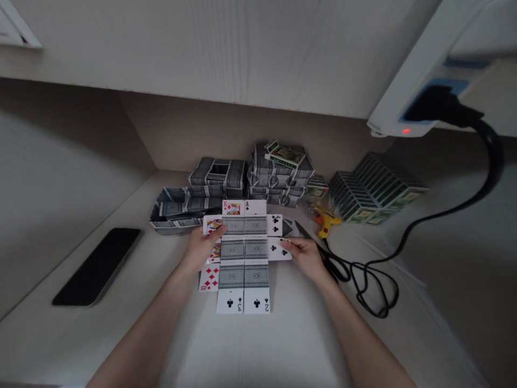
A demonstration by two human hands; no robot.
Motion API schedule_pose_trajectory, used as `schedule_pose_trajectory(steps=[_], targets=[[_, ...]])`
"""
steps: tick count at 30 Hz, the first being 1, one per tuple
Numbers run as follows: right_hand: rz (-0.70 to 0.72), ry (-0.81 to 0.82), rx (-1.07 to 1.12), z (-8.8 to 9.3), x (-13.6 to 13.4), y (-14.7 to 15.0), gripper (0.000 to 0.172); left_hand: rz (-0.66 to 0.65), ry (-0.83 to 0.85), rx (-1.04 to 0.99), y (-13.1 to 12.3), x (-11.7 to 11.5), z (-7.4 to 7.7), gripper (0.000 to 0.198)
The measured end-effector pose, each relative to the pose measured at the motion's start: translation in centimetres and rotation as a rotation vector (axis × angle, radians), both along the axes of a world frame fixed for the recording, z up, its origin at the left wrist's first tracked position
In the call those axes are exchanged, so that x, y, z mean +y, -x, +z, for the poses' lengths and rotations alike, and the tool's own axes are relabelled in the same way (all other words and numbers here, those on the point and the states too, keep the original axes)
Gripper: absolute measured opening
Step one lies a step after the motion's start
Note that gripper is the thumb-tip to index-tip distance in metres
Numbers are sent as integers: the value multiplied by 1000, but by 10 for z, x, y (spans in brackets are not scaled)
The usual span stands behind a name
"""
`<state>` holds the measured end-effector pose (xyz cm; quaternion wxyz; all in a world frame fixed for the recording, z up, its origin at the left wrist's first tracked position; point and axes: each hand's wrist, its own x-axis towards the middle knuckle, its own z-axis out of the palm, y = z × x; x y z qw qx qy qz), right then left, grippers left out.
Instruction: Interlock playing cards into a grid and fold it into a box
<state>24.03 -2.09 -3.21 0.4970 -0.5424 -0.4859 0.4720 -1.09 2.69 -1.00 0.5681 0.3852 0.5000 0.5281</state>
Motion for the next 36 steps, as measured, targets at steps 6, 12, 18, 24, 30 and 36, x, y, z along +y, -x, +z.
schedule_pose_trajectory(steps=[6, 12, 18, 24, 30, 36], targets=[[16, 6, -43, 0, -2, 5, 32, 16, 29, 7, -5, -2, 3, 45], [36, 6, -38, 4, -3, 11, 30, -3, 46, -8, -8, -4, 2, 41], [17, 64, 6, 21, -6, 13, 34, -38, 102, -88, -12, -7, 10, 47], [56, 83, 11, 28, -8, 13, 37, -54, 114, -92, -8, -5, 9, 44], [23, 76, -22, 22, -7, 14, 45, -61, 108, -113, -6, -6, 11, 48], [-275, -306, -560, 5, 2, -1, 29, 45, 96, -107, 0, -3, 18, 49]])
